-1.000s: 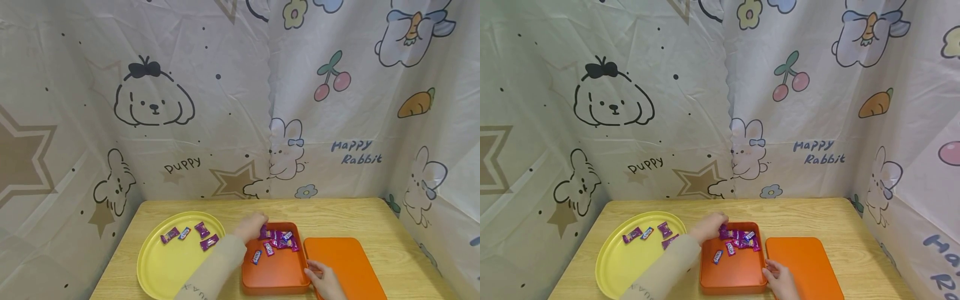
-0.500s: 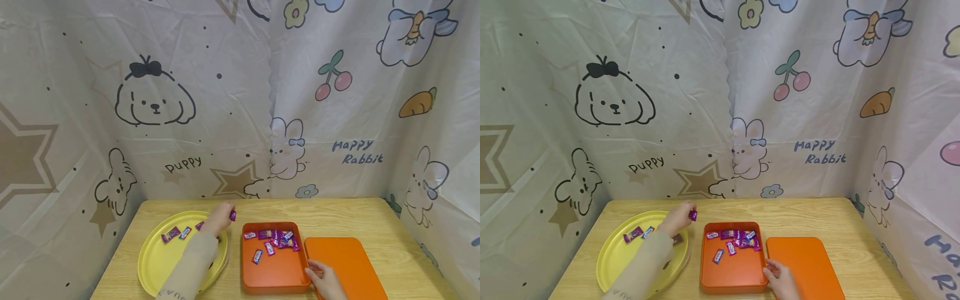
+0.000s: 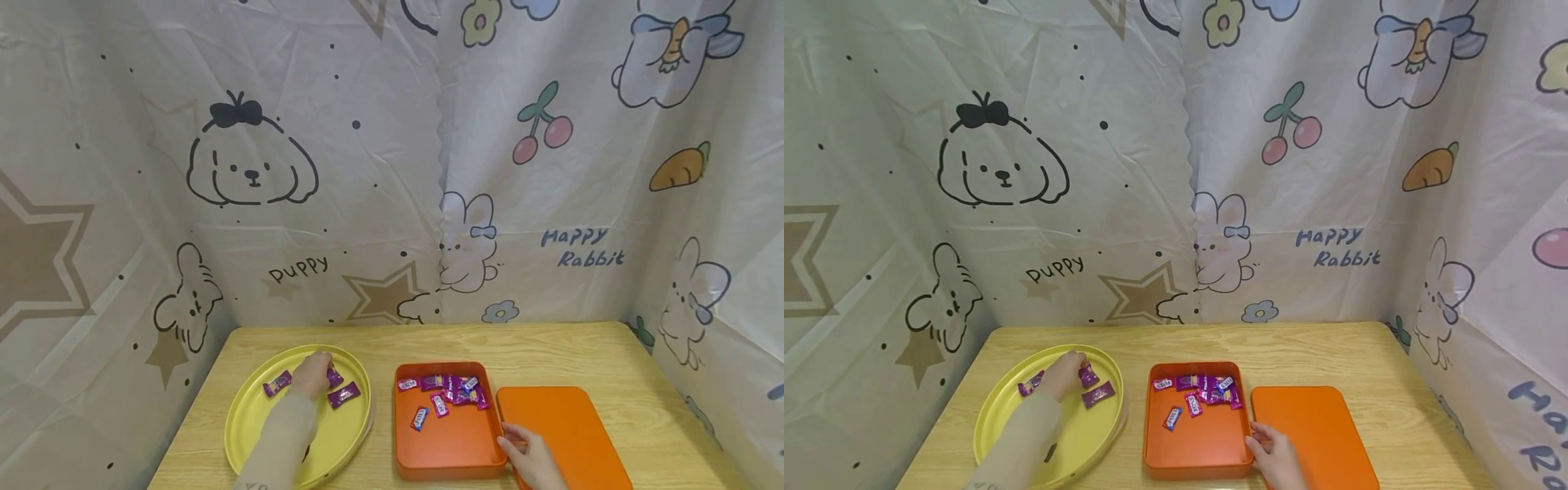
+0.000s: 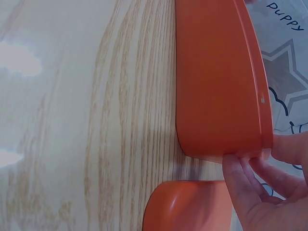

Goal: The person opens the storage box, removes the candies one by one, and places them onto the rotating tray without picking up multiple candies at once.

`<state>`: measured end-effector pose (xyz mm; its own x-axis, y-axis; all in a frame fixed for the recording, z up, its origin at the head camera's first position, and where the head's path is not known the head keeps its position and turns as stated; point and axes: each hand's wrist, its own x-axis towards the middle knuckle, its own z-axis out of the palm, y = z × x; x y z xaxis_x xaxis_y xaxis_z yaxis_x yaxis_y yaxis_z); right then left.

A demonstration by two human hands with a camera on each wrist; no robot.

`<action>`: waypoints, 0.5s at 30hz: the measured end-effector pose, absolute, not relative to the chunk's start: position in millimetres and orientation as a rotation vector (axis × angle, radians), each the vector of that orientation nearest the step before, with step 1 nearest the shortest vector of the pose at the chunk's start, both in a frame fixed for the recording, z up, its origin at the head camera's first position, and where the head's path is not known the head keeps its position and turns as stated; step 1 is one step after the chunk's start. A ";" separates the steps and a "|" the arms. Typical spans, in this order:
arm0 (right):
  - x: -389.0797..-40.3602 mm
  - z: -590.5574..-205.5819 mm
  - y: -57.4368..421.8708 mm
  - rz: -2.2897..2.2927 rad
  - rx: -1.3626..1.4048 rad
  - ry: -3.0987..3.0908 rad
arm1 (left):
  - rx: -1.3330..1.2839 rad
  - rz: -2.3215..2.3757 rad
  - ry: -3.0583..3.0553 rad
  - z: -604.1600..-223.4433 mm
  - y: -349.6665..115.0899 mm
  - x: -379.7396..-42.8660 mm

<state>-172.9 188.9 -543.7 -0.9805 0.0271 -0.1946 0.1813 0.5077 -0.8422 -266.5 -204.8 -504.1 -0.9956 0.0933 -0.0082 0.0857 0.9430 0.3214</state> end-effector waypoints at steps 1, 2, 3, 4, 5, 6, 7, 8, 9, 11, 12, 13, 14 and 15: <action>-173.1 -543.6 188.8 -1.473 0.183 2.587 | 0.133 0.515 3.068 -506.6 -208.7 -265.3; -173.1 -543.4 188.7 -1.470 0.189 2.582 | 0.126 0.525 3.064 -508.6 -212.1 -264.1; -173.2 -543.0 188.4 -1.467 0.194 2.577 | 0.116 0.538 3.059 -510.1 -215.1 -262.7; -173.3 -542.7 188.1 -1.464 0.198 2.573 | 0.103 0.553 3.050 -511.6 -217.6 -261.5; -173.4 -542.5 187.8 -1.462 0.202 2.569 | 0.091 0.568 3.041 -512.9 -219.9 -260.5; -173.4 -542.2 187.6 -1.463 0.206 2.566 | 0.087 0.578 3.033 -513.7 -221.9 -259.6; -173.4 -542.0 187.5 -1.465 0.207 2.563 | 0.084 0.580 3.028 -514.5 -223.6 -258.6; -173.3 -541.9 187.5 -1.467 0.208 2.562 | 0.084 0.570 3.023 -515.0 -225.1 -257.5; -173.1 -541.8 187.6 -1.470 0.207 2.565 | 0.086 0.559 3.019 -515.8 -226.6 -256.7; -172.9 -542.0 187.9 -1.473 0.200 2.574 | 0.097 0.527 3.020 -517.8 -229.1 -255.1; -172.7 -542.2 188.1 -1.475 0.195 2.578 | 0.102 0.510 3.019 -518.1 -230.0 -254.3; -172.5 -542.4 188.3 -1.477 0.190 2.583 | 0.101 0.498 3.020 -519.0 -230.8 -253.7; -172.2 -542.6 188.4 -1.478 0.184 2.587 | 0.101 0.485 3.020 -519.5 -231.3 -253.3; -172.0 -542.8 188.6 -1.480 0.180 2.590 | 0.102 0.479 3.023 -520.0 -231.7 -253.1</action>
